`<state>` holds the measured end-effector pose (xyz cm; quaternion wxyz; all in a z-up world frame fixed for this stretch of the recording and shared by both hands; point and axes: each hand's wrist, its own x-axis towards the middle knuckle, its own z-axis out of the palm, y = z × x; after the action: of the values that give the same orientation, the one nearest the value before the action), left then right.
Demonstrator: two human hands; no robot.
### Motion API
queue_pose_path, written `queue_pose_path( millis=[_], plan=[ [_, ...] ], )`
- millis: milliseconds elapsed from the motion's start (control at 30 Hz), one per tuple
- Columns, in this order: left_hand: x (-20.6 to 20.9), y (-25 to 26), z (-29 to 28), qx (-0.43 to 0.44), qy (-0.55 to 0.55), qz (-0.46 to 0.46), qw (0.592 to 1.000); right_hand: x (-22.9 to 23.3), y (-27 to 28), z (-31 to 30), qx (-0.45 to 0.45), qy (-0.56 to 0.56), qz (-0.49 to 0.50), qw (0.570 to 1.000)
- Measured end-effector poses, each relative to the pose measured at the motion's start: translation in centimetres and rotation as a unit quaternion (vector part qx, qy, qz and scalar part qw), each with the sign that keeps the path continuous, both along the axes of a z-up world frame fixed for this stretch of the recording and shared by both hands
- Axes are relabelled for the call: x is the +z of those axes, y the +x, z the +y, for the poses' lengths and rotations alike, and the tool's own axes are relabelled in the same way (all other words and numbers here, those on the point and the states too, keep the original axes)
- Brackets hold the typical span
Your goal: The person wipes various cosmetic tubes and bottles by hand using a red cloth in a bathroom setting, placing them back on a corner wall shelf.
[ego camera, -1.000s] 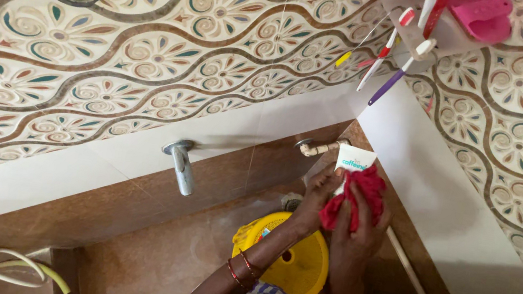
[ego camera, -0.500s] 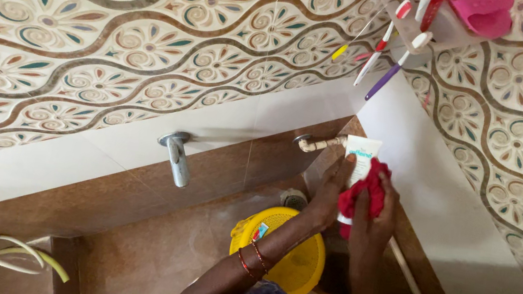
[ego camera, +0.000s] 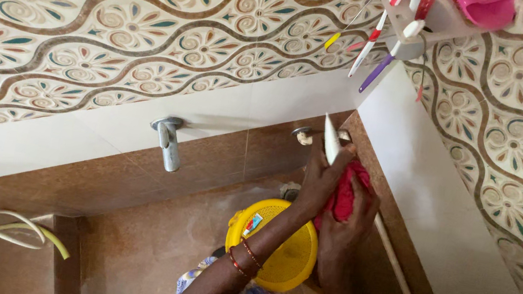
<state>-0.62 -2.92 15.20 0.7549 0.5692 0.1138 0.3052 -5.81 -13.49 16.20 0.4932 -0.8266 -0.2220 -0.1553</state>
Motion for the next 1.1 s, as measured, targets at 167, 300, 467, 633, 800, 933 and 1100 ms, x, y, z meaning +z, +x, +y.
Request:
queue_pose_path(
  millis=[167, 300, 467, 633, 800, 933, 1100],
  plan=[
    [-1.5, -1.9, 2.5, -0.258, -0.267, -0.047, 0.928, 0.9, -2.6, 0.1, 0.053, -0.081, -0.072, 0.993],
    [-5.5, 0.5, -0.1, -0.326, -0.366, -0.135, 0.861, 2.9, -0.5, 1.5, 0.014, -0.11, -0.088, 0.99],
    [-7.6, 1.4, 0.2, -0.297, -0.312, -0.075, 0.899, 3.6, 3.5, 2.8, 0.016, -0.115, -0.129, 0.985],
    [-5.7, 1.1, 2.7, -0.574, -0.502, -0.269, 0.589, 1.0, -1.9, 3.4, 0.015, -0.248, -0.183, 0.951],
    [-4.5, 0.6, 2.3, -0.501, -0.451, -0.22, 0.705, 3.0, 2.5, 5.7, -0.014, -0.207, -0.167, 0.964],
    [-4.4, -0.5, 3.5, -0.439, -0.361, -0.143, 0.81, 4.1, 2.6, 6.0, -0.015, -0.105, -0.107, 0.989],
    [-3.9, -0.3, 3.8, -0.478, -0.415, -0.194, 0.749, 1.9, -2.7, 6.5, 0.0, -0.194, -0.145, 0.97]
  ],
)
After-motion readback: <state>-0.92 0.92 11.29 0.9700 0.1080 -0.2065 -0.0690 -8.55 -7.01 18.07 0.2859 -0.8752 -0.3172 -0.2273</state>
